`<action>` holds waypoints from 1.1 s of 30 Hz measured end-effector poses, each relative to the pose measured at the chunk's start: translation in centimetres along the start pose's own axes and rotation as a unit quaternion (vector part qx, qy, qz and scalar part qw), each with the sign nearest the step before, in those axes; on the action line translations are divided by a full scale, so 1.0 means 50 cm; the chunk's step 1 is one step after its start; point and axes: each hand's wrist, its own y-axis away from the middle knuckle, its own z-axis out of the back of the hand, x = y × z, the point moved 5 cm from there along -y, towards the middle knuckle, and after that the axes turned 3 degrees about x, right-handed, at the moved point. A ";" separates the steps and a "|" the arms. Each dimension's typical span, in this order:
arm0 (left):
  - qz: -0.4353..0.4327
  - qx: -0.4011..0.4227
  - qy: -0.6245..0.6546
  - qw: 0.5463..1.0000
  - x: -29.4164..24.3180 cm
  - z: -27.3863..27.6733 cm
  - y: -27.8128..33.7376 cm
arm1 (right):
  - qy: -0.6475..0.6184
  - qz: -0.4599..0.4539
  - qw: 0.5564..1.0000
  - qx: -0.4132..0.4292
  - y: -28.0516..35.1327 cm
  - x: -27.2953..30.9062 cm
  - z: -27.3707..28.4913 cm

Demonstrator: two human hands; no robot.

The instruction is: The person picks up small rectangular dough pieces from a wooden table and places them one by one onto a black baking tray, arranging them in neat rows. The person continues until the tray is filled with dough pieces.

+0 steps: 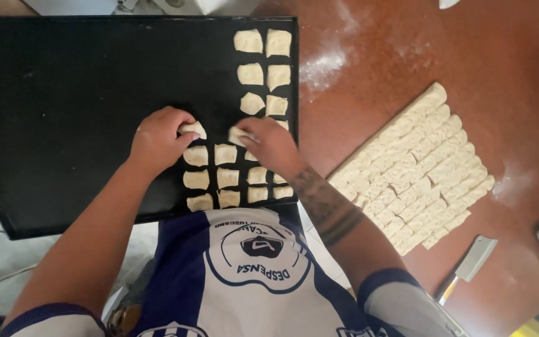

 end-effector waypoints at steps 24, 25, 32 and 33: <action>-0.077 -0.167 -0.219 0.958 -0.002 0.004 0.101 | 0.333 -0.156 0.838 -0.402 0.142 -0.438 0.380; -0.079 -0.169 -0.219 0.958 -0.017 0.010 0.102 | 0.334 -0.156 0.837 -0.404 0.159 -0.475 0.415; 0.038 -0.059 -0.212 0.975 -0.012 0.000 0.123 | 0.198 -0.310 0.894 -0.255 0.208 -0.620 0.526; 0.027 -0.080 -0.229 0.970 -0.008 0.001 0.131 | 0.223 -0.254 0.895 -0.291 0.204 -0.625 0.530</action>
